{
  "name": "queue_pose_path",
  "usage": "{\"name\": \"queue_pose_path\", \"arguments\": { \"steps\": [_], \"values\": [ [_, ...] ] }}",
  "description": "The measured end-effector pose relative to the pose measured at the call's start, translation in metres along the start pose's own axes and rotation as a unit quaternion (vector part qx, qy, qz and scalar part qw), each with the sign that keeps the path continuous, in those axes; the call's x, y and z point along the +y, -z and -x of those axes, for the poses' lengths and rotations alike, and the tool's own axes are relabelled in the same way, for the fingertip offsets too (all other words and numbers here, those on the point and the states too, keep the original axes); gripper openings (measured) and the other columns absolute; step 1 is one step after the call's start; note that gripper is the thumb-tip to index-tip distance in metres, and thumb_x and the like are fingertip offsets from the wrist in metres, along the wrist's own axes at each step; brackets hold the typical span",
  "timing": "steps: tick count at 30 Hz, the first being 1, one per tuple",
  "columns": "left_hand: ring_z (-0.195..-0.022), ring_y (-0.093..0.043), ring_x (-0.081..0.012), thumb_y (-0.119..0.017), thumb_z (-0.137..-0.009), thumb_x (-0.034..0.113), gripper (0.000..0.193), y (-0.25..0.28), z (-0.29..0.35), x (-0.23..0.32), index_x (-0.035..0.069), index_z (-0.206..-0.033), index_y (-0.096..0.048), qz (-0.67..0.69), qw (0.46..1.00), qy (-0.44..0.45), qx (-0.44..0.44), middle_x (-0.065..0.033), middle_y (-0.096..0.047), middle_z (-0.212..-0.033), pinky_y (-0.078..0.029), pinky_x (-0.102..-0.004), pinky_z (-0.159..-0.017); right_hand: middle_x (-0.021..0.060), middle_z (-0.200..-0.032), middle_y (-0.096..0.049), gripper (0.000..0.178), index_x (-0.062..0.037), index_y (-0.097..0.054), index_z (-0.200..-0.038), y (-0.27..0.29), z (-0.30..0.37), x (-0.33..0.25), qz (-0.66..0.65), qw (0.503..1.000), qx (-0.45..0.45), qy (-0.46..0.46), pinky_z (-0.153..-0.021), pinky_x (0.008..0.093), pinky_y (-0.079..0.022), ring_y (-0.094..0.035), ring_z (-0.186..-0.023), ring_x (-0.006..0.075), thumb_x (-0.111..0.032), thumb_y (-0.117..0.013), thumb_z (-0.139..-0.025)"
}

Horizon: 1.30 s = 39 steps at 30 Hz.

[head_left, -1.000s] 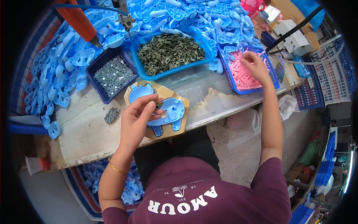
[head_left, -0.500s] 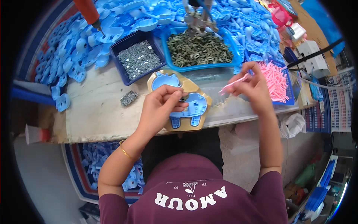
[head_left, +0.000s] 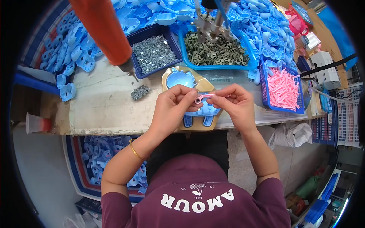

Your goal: Assembling plastic components of a toy at a factory workbench using a pneumatic screwdriver.

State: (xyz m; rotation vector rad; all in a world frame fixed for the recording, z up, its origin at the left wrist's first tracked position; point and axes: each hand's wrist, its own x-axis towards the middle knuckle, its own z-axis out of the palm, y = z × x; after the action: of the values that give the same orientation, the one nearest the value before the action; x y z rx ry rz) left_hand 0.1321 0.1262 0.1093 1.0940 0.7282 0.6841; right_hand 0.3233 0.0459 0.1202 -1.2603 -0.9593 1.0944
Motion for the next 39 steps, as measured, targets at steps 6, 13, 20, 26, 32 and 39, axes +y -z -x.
{"name": "queue_pose_path", "arguments": {
  "steps": [6, 13, 20, 26, 32, 39],
  "values": [
    [-0.089, -0.072, -0.0139, -0.058, -0.104, 0.018, 0.025, 0.011, -0.001, 0.008, -0.006, -0.112, -0.064, -0.007, 0.997, 0.034, -0.069, -0.0102, -0.071, -0.099, -0.06, -0.0243, -0.076, 0.0085, -0.096, -0.073, 0.012, 0.0016, -0.069, -0.1, 0.011, -0.002, 0.0, 0.016, 0.999, -0.042, -0.02, -0.072, 0.0259, -0.058, -0.071, -0.084, 0.0133, -0.003, -0.074, -0.09],
    [-0.087, -0.071, -0.0105, -0.058, -0.105, 0.022, 0.028, 0.018, -0.001, 0.019, -0.004, -0.113, -0.066, -0.109, 0.983, 0.052, -0.136, -0.0087, -0.071, -0.101, -0.059, -0.0222, -0.075, 0.0031, -0.079, -0.062, 0.023, -0.0056, -0.075, -0.107, -0.004, -0.003, -0.021, 0.341, 0.913, -0.142, 0.175, -0.059, 0.0223, -0.045, -0.058, -0.069, 0.0075, -0.003, -0.073, -0.085],
    [-0.084, -0.071, -0.0102, -0.057, -0.105, 0.023, 0.029, 0.029, -0.003, 0.018, -0.002, -0.118, -0.066, -0.1, 0.983, 0.052, -0.146, -0.0072, -0.071, -0.101, -0.058, -0.0222, -0.073, 0.003, -0.076, -0.061, 0.015, -0.0051, -0.074, -0.098, -0.016, -0.006, -0.021, 0.404, 0.878, -0.146, 0.209, -0.053, 0.0255, -0.045, -0.059, -0.06, 0.0112, -0.01, -0.078, -0.084],
    [-0.082, -0.07, -0.0097, -0.053, -0.106, 0.019, 0.034, 0.035, 0.0, 0.029, 0.001, -0.134, -0.059, -0.224, 0.974, -0.044, -0.006, -0.0119, -0.072, -0.111, -0.057, -0.0217, -0.068, 0.0043, -0.075, -0.061, 0.012, -0.0068, -0.073, -0.093, -0.015, -0.014, -0.001, 0.436, 0.861, -0.121, 0.23, -0.054, 0.0277, -0.047, -0.062, -0.06, 0.015, -0.012, -0.078, -0.083],
    [-0.08, -0.067, -0.0092, -0.052, -0.107, 0.017, 0.026, 0.051, 0.002, 0.019, 0.001, -0.12, -0.067, -0.325, 0.922, -0.198, 0.072, -0.0084, -0.076, -0.104, -0.053, -0.0239, -0.066, 0.0043, -0.074, -0.063, 0.012, -0.0087, -0.073, -0.087, -0.027, -0.018, 0.014, 0.473, 0.852, -0.106, 0.2, -0.057, 0.0325, -0.048, -0.064, -0.063, 0.018, -0.018, -0.078, -0.084],
    [-0.083, -0.067, -0.0237, -0.064, -0.097, 0.013, 0.014, 0.051, 0.008, 0.008, 0.005, -0.106, -0.071, -0.438, 0.852, -0.275, 0.082, -0.0088, -0.073, -0.088, -0.053, -0.0343, -0.069, 0.005, -0.075, -0.065, 0.014, -0.0096, -0.073, -0.083, -0.027, -0.027, 0.007, 0.519, 0.819, -0.156, 0.191, -0.06, 0.0385, -0.05, -0.067, -0.069, 0.0249, -0.023, -0.076, -0.084]
  ]
}}
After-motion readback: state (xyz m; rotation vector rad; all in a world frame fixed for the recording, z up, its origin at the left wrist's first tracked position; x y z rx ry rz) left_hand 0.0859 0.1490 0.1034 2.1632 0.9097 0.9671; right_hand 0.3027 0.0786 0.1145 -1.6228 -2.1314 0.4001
